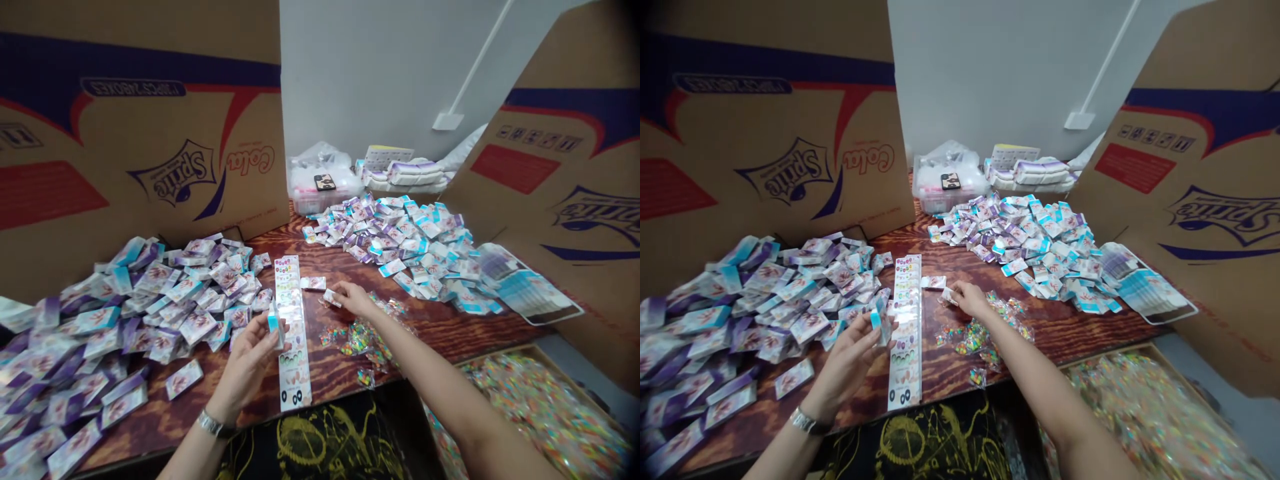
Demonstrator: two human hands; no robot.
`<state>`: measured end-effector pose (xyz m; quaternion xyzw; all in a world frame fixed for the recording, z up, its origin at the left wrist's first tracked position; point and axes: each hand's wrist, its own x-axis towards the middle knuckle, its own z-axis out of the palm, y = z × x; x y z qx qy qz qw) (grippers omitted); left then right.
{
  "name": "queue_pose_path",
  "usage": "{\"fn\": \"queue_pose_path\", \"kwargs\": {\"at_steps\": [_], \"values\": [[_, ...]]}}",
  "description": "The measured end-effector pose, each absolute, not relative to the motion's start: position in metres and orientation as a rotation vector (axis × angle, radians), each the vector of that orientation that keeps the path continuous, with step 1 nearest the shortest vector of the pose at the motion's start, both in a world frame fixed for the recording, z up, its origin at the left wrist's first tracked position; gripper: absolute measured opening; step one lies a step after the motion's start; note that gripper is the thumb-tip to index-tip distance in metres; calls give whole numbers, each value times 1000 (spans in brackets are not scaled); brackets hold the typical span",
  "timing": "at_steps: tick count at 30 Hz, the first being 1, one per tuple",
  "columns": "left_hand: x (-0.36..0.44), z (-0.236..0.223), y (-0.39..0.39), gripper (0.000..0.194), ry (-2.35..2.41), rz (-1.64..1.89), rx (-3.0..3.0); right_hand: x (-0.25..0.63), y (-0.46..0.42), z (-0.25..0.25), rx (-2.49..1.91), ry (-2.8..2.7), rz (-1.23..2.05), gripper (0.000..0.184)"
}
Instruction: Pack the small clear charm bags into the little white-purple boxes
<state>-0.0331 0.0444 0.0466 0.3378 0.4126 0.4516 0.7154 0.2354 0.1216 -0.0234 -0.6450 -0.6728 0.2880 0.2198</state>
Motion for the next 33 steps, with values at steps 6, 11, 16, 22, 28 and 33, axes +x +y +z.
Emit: {"fn": "queue_pose_path", "kwargs": {"at_steps": [6,11,16,22,28,33], "values": [[-32,44,37,41,896,954,740,233,127,-29,-1921,-1968,739,14],[-33,32,38,46,927,946,974,228,112,-7,-1859,-1986,707,20],[-40,11,41,43,1209,980,1630,213,82,39,-1608,-1969,776,31],[-39,17,33,41,1236,943,1969,174,56,80,-1176,-2264,437,15],[-44,24,28,41,1237,870,2015,164,52,73,-965,-2603,-70,19],[-46,29,25,43,1177,796,2037,169,50,80,-772,-2769,-283,22]]}}
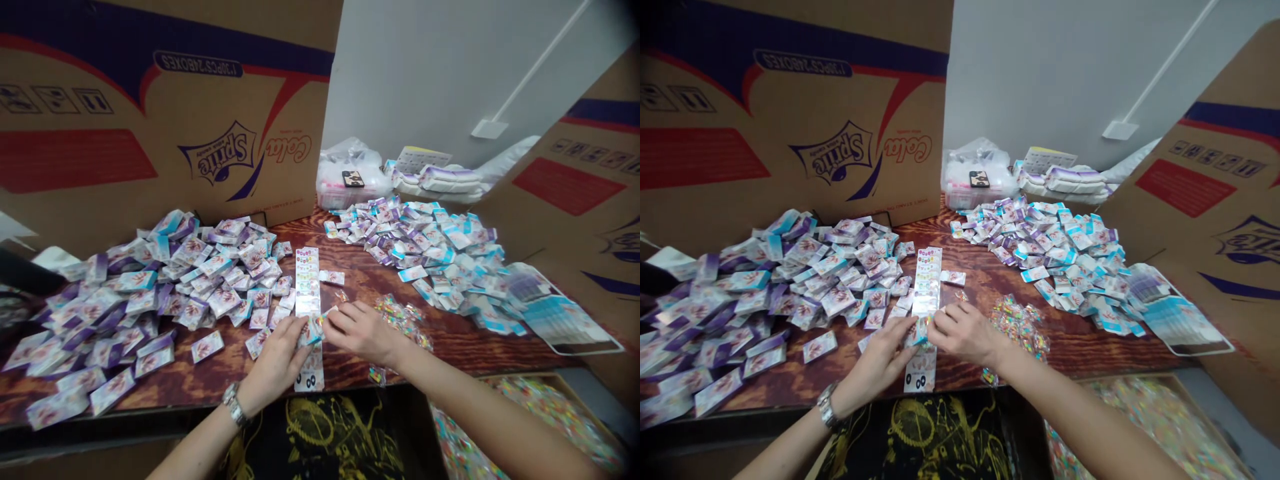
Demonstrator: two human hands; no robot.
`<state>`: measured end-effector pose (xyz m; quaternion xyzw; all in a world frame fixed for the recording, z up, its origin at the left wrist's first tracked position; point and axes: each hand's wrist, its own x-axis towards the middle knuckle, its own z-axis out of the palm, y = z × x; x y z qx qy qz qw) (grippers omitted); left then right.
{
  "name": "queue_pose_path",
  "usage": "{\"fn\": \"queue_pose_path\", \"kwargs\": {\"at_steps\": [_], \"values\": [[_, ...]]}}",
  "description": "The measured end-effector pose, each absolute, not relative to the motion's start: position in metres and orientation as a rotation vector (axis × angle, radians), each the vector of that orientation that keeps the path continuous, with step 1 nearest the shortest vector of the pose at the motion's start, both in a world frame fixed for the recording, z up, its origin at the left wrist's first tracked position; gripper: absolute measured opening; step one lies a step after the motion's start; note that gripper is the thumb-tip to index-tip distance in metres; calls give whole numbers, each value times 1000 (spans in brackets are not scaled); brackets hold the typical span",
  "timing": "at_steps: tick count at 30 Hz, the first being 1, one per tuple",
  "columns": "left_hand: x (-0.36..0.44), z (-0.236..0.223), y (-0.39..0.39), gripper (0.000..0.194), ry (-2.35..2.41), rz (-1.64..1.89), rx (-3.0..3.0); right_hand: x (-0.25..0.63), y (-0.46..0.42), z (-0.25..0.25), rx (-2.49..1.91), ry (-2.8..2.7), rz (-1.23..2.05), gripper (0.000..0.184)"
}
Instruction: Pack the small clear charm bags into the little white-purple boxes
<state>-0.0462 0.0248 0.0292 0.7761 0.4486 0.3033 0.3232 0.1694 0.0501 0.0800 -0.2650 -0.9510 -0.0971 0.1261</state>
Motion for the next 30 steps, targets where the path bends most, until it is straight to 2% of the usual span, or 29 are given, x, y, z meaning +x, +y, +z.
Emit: {"fn": "queue_pose_path", "kwargs": {"at_steps": [5,10,16,21,24,27,30], "values": [[-42,36,22,42,1201,712,2074,172,49,81,-511,-2931,-443,22],[-36,37,20,39,1261,630,2134,169,49,74,-639,-2753,34,23],[-34,33,18,44,1298,786,2177,156,39,72,-995,-2259,588,19],[-30,29,16,48,1304,927,2168,145,33,47,-1208,-1815,789,10],[-30,27,15,48,1299,947,2168,140,32,33,-1239,-1635,933,12],[-31,27,14,47,1295,949,2182,135,28,32,-1267,-1616,1008,13],[-31,29,14,46,1301,950,2190,133,20,42,-1273,-1710,929,13]]}}
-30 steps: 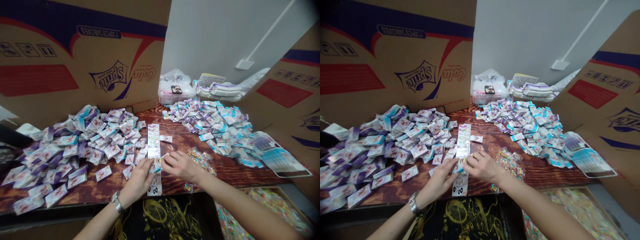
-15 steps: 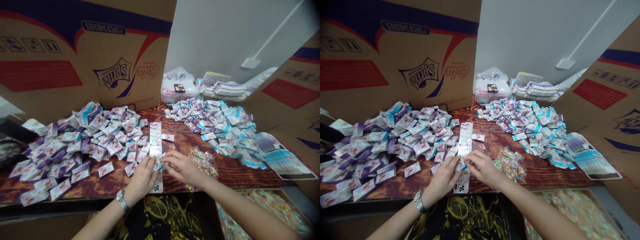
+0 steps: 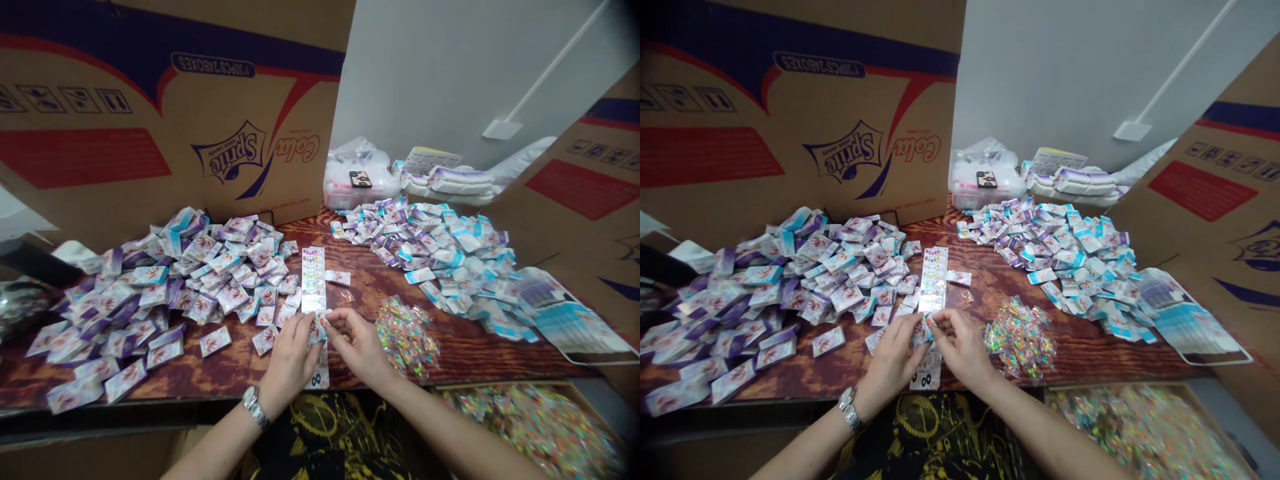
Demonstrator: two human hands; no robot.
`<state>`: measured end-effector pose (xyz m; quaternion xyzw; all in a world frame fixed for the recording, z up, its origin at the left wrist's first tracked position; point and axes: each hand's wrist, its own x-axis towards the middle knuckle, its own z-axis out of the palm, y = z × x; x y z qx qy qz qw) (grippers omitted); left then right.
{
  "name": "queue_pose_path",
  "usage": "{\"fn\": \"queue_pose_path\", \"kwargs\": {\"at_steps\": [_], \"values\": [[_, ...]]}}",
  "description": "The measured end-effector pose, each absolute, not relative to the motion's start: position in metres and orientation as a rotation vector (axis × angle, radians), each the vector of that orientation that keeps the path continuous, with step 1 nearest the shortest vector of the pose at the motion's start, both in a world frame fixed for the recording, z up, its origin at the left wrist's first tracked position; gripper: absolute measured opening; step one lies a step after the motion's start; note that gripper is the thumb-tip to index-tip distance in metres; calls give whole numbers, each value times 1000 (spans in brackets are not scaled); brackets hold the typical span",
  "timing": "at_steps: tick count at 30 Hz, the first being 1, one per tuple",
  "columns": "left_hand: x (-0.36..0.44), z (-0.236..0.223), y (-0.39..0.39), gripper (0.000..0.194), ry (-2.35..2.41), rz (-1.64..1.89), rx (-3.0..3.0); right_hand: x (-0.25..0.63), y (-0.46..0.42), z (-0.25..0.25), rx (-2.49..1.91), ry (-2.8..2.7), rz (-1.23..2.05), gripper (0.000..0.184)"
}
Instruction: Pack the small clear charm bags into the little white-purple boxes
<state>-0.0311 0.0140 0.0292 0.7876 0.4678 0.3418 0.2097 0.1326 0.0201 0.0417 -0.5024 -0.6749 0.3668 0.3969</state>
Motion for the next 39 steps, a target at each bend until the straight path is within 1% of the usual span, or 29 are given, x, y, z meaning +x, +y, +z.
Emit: {"fn": "queue_pose_path", "kwargs": {"at_steps": [4,5,10,14,16,20,23,27,29,31,34,37,39], "values": [[-30,31,14,46,1323,981,2175,134,14,51,-1211,-1890,667,14],[-30,31,14,47,1325,986,2177,135,15,52,-1212,-1895,647,14],[-31,26,13,49,1347,981,2260,139,23,55,-1302,-1760,918,12],[-30,24,12,49,1356,972,2319,139,26,57,-1313,-1750,956,11],[-29,25,12,48,1342,965,2312,138,28,52,-1276,-1649,1054,11],[-29,29,12,47,1312,951,2206,137,33,40,-1207,-1351,1249,18],[-31,30,13,48,1296,940,2179,136,32,37,-1208,-1342,1228,17],[-32,25,12,50,1281,935,2293,135,25,49,-1273,-1637,1010,9],[-31,22,11,50,1294,940,2334,134,21,56,-1288,-1749,902,9],[-31,20,10,50,1304,943,2362,134,19,59,-1290,-1771,862,9],[-30,21,10,49,1307,948,2368,134,22,53,-1281,-1625,947,7],[-30,24,10,48,1332,955,2302,134,27,45,-1253,-1403,1067,11],[-30,26,10,48,1341,958,2278,134,27,45,-1240,-1387,1076,11]]}}
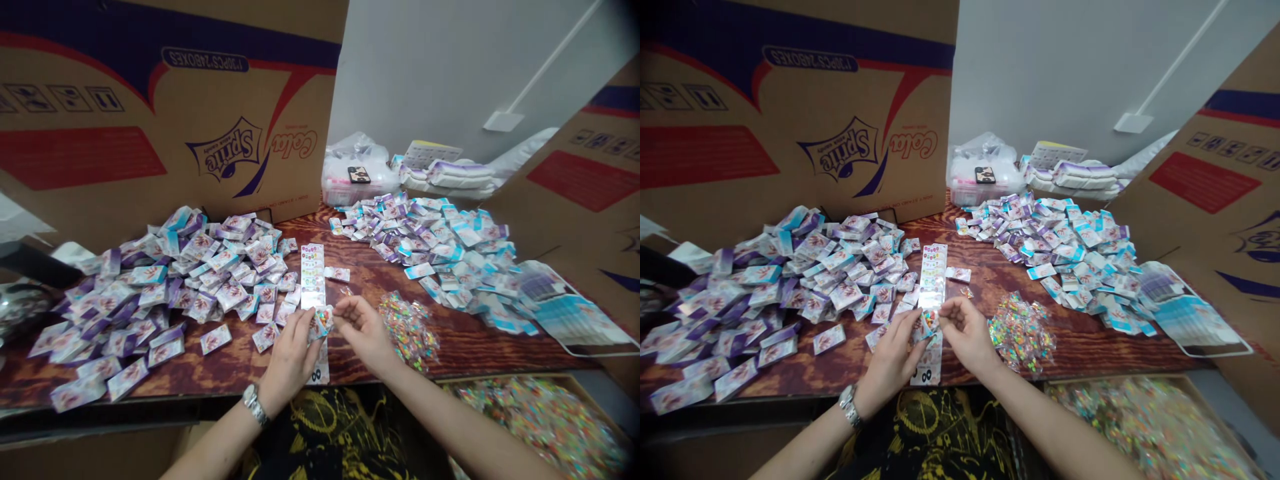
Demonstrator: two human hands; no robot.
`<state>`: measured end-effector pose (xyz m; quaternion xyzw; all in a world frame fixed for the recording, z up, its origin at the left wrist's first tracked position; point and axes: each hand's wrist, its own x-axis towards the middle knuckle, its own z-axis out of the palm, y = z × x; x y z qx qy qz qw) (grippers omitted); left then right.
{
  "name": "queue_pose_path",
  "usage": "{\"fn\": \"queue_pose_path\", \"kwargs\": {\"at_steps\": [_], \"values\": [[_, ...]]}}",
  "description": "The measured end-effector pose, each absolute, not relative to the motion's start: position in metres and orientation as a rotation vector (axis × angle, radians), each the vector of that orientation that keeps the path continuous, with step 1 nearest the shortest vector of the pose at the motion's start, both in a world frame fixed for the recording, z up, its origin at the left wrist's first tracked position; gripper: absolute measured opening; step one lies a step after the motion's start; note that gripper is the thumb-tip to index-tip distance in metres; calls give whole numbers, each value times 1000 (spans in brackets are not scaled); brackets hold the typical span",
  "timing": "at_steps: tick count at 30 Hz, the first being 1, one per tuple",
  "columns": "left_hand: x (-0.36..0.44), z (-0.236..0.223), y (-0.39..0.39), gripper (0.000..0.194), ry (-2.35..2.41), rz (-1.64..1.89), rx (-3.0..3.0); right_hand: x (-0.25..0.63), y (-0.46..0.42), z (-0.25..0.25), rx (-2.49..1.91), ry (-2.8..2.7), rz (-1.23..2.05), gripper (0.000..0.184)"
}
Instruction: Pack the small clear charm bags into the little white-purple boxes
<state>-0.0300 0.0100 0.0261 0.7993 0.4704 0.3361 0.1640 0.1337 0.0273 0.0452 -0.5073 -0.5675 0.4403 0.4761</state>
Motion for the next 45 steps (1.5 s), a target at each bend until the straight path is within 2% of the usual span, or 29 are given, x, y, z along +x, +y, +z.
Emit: {"fn": "queue_pose_path", "kwargs": {"at_steps": [4,7,12,17,23,29,35,40,45], "values": [[-31,25,10,47,1318,999,2318,132,20,57,-1231,-1713,857,6],[-31,22,11,48,1311,1009,2319,135,15,65,-1177,-1972,719,15],[-31,25,12,52,1298,986,2257,147,20,70,-1195,-2070,742,19],[-30,33,13,49,1209,964,2239,148,29,67,-1180,-1969,840,14],[-31,30,13,41,1208,949,2334,134,24,50,-1326,-1596,1022,34],[-29,27,13,41,1274,985,2456,127,15,51,-1224,-1426,1168,18],[-27,24,10,50,1314,1006,2457,121,23,50,-1238,-1206,1295,18],[-24,21,9,60,1419,961,2472,120,23,51,-1340,-1428,1036,13],[-21,19,10,63,1452,1000,2504,116,7,55,-1296,-1705,655,27]]}}
